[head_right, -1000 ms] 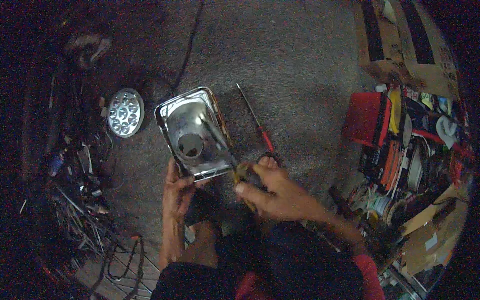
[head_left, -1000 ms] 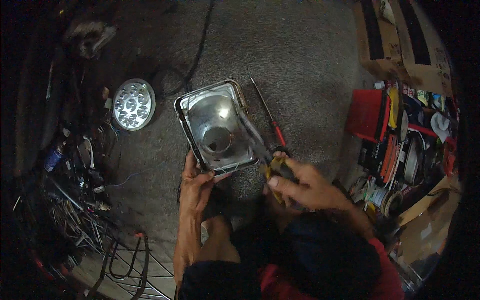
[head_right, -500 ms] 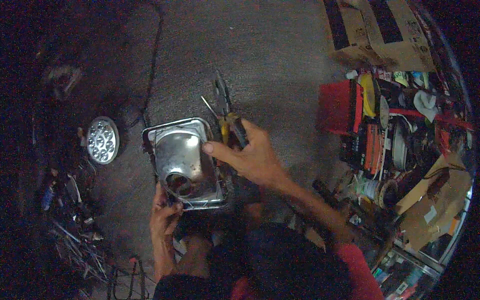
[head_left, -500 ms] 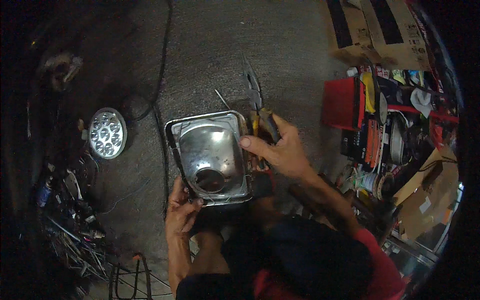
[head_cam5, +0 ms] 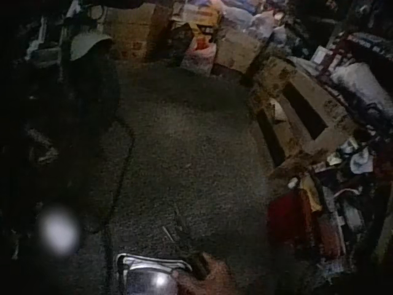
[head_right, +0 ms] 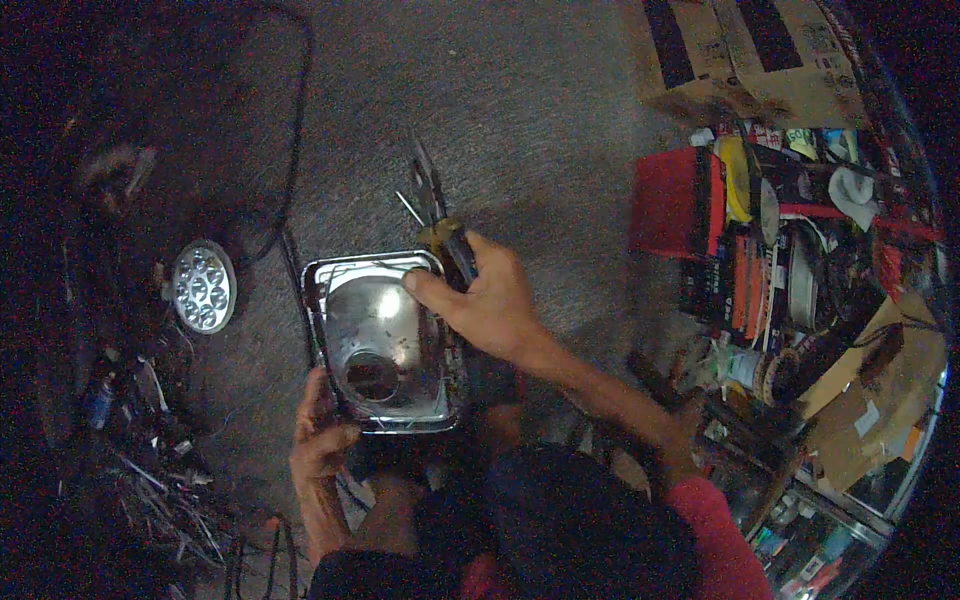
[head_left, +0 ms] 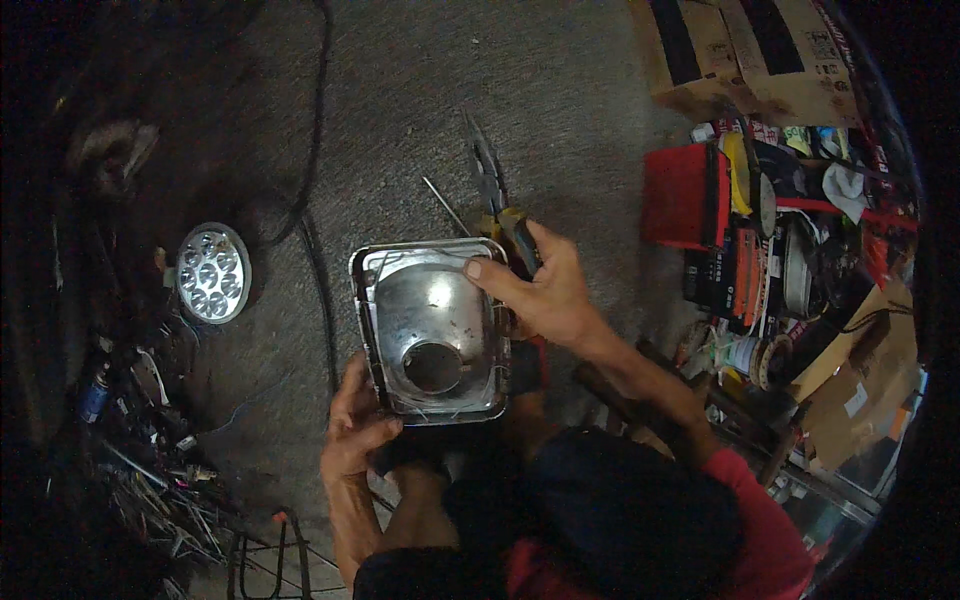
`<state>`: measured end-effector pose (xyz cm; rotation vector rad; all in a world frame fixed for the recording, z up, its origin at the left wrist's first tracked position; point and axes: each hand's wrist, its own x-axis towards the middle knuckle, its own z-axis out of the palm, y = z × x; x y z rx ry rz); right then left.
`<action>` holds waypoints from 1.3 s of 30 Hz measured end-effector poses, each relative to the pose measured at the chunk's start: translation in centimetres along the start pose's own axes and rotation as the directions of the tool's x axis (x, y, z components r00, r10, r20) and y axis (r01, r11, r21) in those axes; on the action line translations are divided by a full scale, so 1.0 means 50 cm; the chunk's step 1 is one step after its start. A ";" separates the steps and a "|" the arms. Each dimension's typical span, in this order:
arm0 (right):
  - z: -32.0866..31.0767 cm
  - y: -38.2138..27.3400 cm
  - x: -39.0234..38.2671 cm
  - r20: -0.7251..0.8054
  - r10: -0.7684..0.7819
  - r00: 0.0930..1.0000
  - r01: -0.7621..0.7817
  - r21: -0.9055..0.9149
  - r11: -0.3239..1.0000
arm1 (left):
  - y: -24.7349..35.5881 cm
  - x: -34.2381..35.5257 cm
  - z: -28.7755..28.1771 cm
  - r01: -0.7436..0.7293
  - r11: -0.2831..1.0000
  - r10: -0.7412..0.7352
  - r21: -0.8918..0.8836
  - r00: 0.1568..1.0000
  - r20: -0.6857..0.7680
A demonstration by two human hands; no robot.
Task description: The person uses a screwdriver to remove screws from a red and black rectangular device, then uses pliers to adjust a metal reflector component. The person handles the device and reflector repeatedly while seated in a cluttered workshop.
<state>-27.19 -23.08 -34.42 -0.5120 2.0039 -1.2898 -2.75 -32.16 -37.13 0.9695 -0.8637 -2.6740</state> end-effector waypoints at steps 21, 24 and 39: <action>0.028 -0.052 -0.075 0.120 0.035 0.992 -0.006 -0.236 0.972 | 0.041 0.051 0.074 -0.030 0.986 0.099 0.165 0.896 -0.434; 0.027 -0.053 -0.069 0.133 0.056 0.989 -0.024 -0.230 0.973 | 0.047 0.045 0.075 -0.033 0.978 0.123 0.208 0.890 -0.438; 0.043 -0.051 -0.099 0.225 0.070 0.972 -0.024 -0.200 0.979 | 0.092 0.037 0.096 0.070 0.947 0.078 0.312 0.895 -0.439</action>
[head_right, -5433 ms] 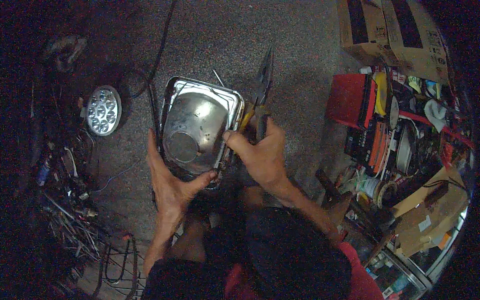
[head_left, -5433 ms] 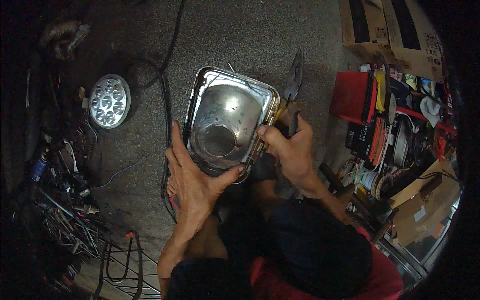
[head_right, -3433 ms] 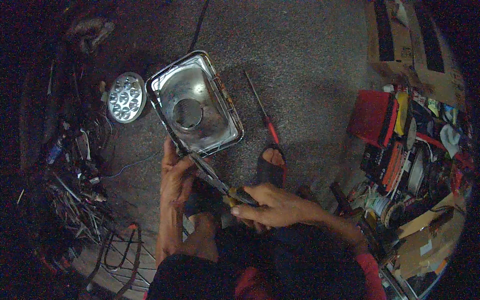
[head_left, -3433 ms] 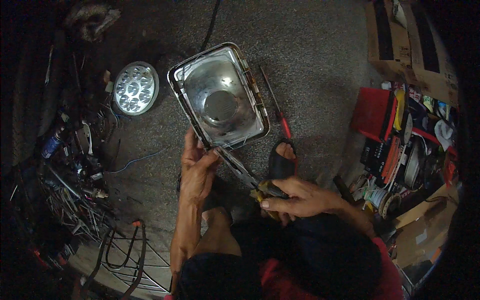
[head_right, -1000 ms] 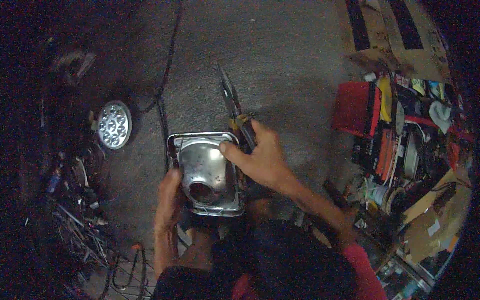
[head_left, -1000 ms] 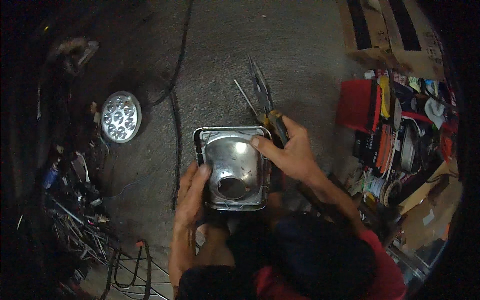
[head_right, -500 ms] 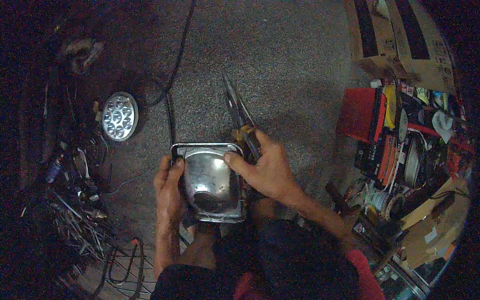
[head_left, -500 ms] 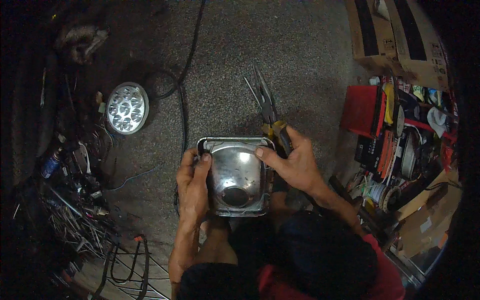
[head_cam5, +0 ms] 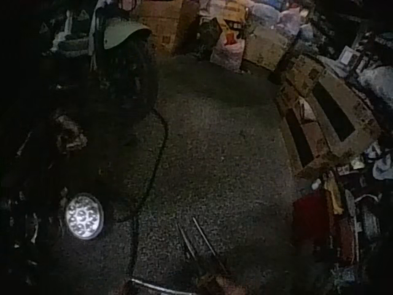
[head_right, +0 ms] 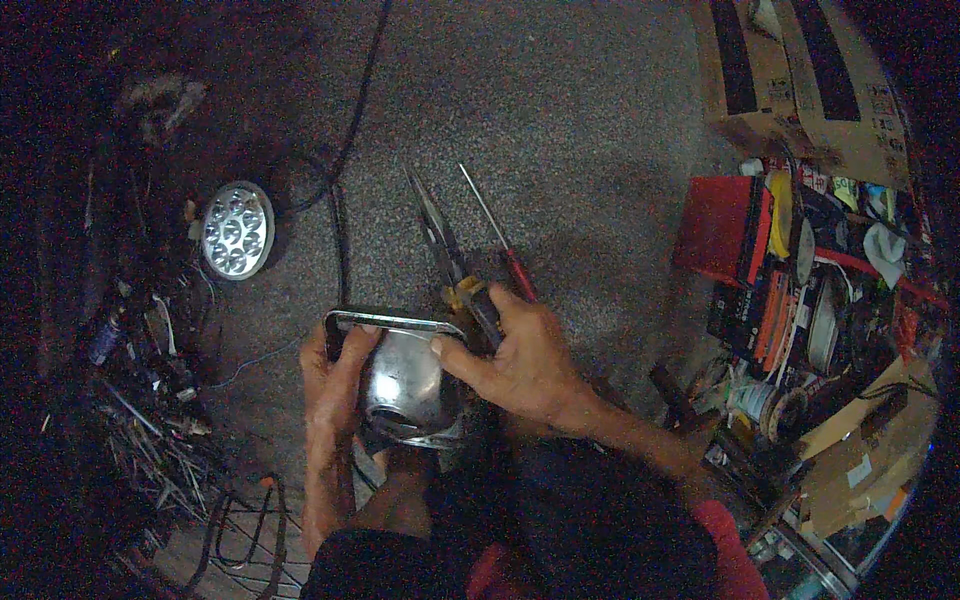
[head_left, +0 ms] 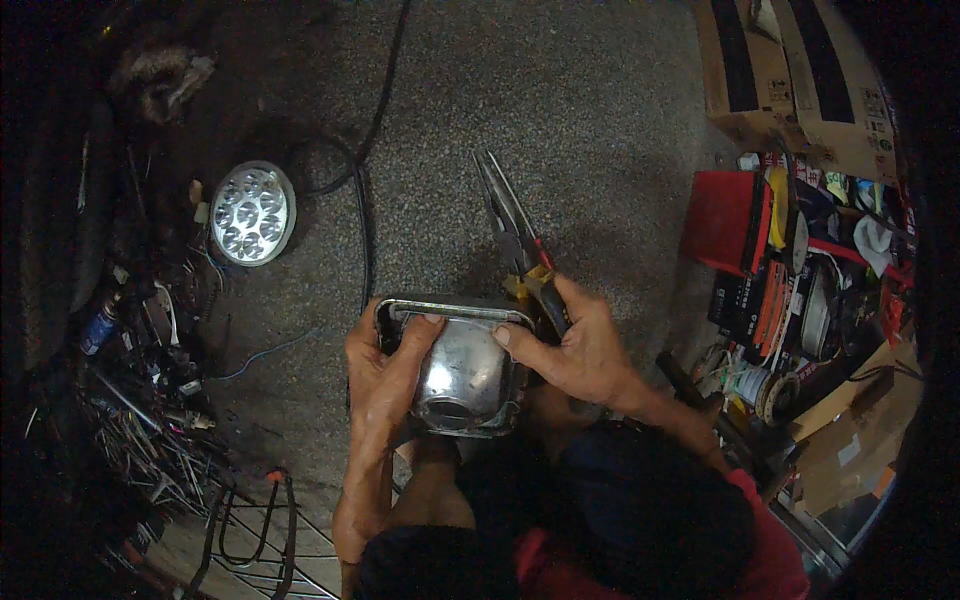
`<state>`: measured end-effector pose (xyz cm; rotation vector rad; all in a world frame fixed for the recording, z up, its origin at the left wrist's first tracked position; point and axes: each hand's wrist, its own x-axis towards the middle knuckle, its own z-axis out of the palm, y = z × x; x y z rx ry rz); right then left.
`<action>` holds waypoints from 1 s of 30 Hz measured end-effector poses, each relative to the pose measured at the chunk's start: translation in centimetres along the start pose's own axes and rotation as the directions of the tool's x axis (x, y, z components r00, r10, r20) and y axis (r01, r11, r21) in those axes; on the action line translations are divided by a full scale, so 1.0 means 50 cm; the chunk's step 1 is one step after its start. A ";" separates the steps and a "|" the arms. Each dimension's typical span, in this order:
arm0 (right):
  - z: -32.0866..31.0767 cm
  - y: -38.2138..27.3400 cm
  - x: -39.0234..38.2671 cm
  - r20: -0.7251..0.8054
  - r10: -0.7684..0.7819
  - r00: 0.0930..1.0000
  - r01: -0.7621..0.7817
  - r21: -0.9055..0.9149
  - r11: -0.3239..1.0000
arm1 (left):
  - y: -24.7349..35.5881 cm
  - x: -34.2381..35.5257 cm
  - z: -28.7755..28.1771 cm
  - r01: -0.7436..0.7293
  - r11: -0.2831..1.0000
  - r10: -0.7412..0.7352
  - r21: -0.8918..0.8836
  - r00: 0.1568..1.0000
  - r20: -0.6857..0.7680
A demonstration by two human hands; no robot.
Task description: The person uses a screwdriver to remove screws from a red and black rectangular device, then uses pliers to adjust a metal reflector component. The person handles the device and reflector repeatedly while seated in a cluttered workshop.
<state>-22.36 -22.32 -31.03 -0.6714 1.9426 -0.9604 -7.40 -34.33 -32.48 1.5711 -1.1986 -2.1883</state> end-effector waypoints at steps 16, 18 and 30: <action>-0.017 -0.004 0.020 -0.052 0.075 0.996 -0.064 0.191 0.980 | -0.017 -0.009 -0.016 -0.142 0.986 0.136 0.084 0.988 0.068; -0.024 0.002 0.019 -0.034 0.116 0.993 -0.107 0.203 0.973 | -0.009 -0.015 -0.026 -0.159 0.985 0.148 0.075 0.981 0.128; -0.046 -0.039 0.018 0.059 0.252 0.966 -0.258 0.149 0.955 | 0.001 -0.029 -0.049 -0.354 0.933 0.331 0.058 0.911 0.246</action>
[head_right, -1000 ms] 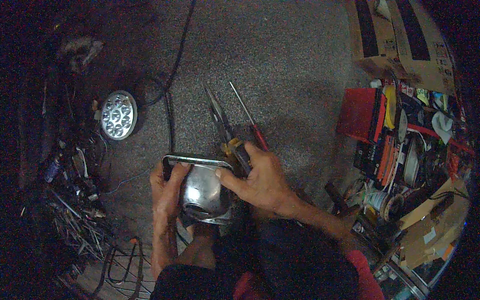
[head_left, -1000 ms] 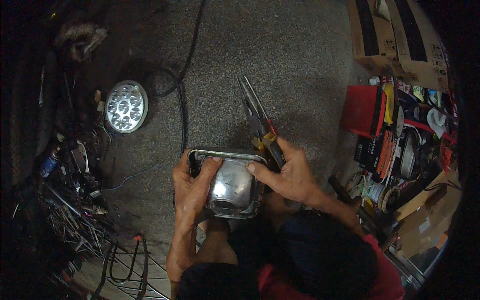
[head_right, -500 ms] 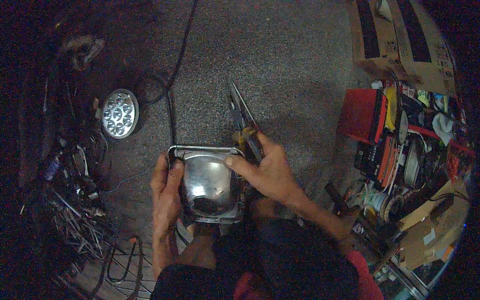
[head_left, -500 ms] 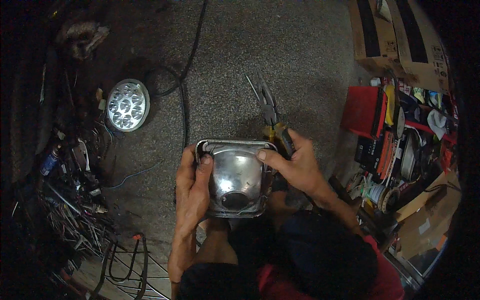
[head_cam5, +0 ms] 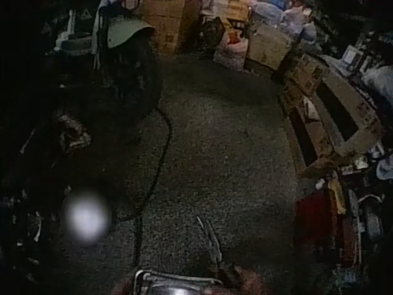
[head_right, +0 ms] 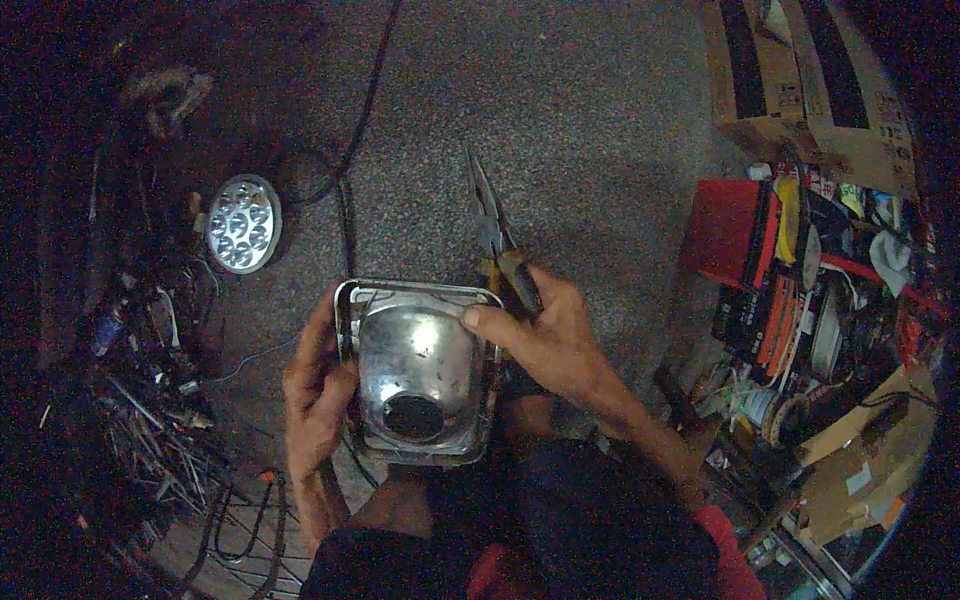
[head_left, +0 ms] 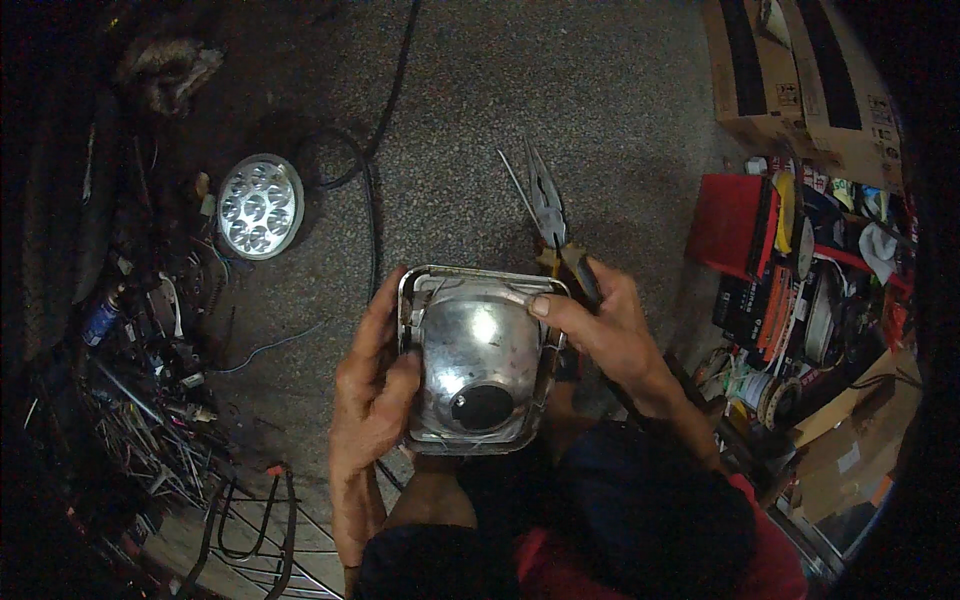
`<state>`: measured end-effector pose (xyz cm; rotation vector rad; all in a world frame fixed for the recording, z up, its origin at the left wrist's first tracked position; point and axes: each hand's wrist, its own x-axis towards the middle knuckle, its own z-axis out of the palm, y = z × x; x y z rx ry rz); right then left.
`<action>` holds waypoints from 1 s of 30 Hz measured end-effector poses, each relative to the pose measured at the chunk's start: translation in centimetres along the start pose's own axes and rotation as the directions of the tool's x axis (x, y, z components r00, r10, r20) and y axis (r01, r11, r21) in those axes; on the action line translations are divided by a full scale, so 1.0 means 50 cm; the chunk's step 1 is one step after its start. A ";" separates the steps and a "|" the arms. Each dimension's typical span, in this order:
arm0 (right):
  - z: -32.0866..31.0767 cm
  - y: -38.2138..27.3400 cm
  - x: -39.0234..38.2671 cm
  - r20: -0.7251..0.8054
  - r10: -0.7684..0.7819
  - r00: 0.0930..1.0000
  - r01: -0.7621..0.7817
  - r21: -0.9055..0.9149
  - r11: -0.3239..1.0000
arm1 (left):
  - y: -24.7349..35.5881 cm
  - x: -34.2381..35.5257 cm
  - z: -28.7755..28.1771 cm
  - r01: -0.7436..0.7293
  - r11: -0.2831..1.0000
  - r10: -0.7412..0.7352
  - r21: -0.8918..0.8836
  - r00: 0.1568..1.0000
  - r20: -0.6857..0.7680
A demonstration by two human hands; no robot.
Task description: The person uses a screwdriver to remove screws from a red and black rectangular device, then uses pliers to adjust a metal reflector component. The person handles the device and reflector repeatedly while seated in a cluttered workshop.
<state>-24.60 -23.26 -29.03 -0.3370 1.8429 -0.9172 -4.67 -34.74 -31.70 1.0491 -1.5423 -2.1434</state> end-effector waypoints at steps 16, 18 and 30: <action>0.012 0.001 -0.027 0.093 -0.183 0.979 0.193 -0.115 0.975 | -0.035 -0.006 -0.003 0.023 0.998 -0.039 -0.060 0.959 -0.281; 0.027 0.021 -0.019 -0.033 -0.256 0.966 0.250 -0.126 0.960 | -0.027 -0.008 0.001 0.033 0.999 -0.043 -0.042 0.960 -0.277; 0.019 0.022 0.000 -0.130 -0.232 0.964 0.184 -0.302 0.935 | -0.014 -0.010 -0.001 0.014 0.994 -0.027 -0.111 0.993 -0.112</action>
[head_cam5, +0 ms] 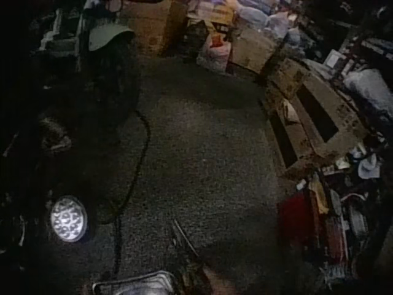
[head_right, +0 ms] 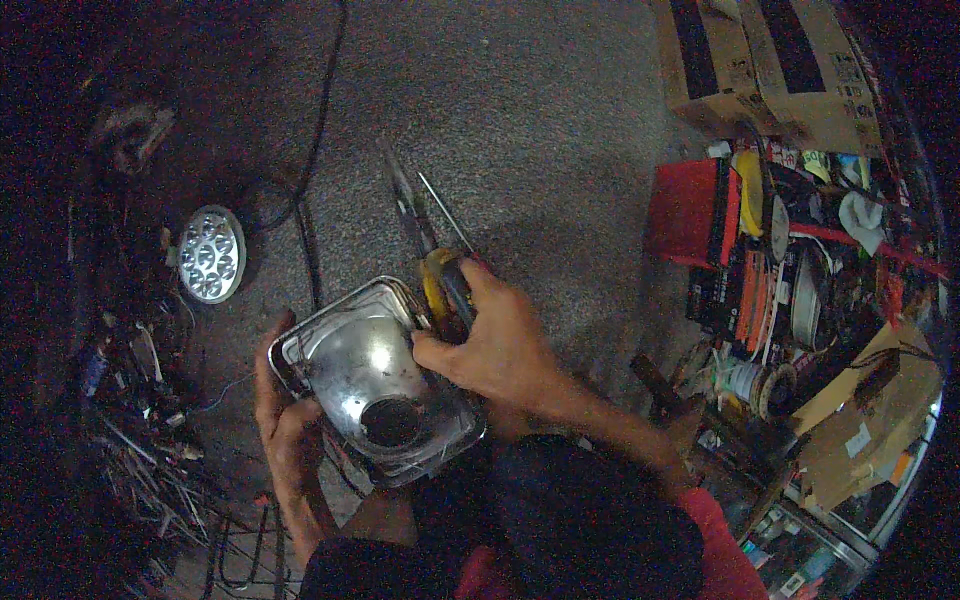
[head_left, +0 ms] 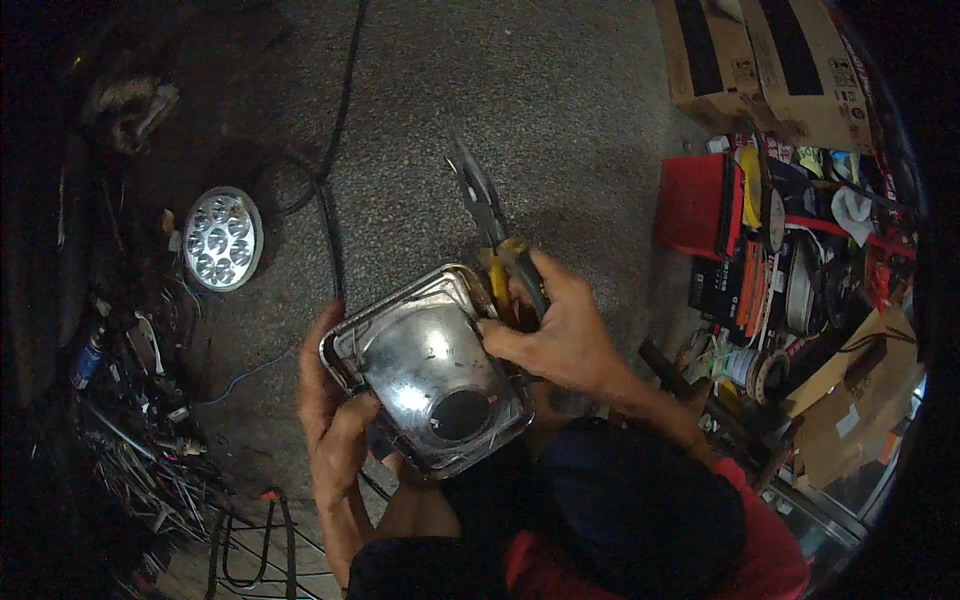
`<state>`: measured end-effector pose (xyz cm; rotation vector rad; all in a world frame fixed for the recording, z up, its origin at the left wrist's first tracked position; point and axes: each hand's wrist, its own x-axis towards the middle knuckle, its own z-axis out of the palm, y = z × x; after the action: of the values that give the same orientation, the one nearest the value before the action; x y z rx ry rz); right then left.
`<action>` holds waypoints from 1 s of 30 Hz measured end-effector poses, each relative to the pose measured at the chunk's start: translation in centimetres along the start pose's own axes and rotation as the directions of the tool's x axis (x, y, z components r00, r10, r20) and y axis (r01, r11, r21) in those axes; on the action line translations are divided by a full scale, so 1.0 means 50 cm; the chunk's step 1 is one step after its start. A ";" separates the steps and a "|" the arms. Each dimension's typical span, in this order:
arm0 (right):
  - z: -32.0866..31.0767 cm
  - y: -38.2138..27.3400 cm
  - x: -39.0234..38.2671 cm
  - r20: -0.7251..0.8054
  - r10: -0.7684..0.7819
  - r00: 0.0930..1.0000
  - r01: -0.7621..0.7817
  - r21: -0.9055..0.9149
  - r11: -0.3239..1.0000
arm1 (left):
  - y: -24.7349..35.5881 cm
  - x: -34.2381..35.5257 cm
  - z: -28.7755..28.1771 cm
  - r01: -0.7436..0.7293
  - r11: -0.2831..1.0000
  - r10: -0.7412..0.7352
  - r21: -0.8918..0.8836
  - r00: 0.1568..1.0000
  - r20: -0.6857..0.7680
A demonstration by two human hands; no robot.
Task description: The person uses a screwdriver to remove screws from a red and black rectangular device, then uses pliers to adjust a metal reflector component. The person handles the device and reflector repeatedly while seated in a cluttered workshop.
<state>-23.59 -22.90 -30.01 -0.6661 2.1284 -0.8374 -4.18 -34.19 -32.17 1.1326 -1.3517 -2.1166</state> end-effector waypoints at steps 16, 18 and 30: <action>0.004 -0.005 0.007 0.074 0.027 0.997 -0.036 0.126 0.991 | -0.013 0.010 0.010 0.112 0.954 -0.149 -0.277 0.982 -0.116; 0.007 0.002 0.007 0.057 0.015 0.998 -0.022 0.120 0.993 | -0.015 0.010 0.013 0.112 0.950 -0.151 -0.293 0.982 -0.114; 0.021 -0.017 -0.024 0.086 -0.110 0.990 0.110 0.008 0.994 | -0.031 0.013 0.028 0.347 0.871 -0.447 -0.347 0.852 -0.271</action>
<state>-21.88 -22.99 -29.38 -0.8098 2.0272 -0.8555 -5.51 -33.10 -33.52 1.6729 -0.6598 -2.1534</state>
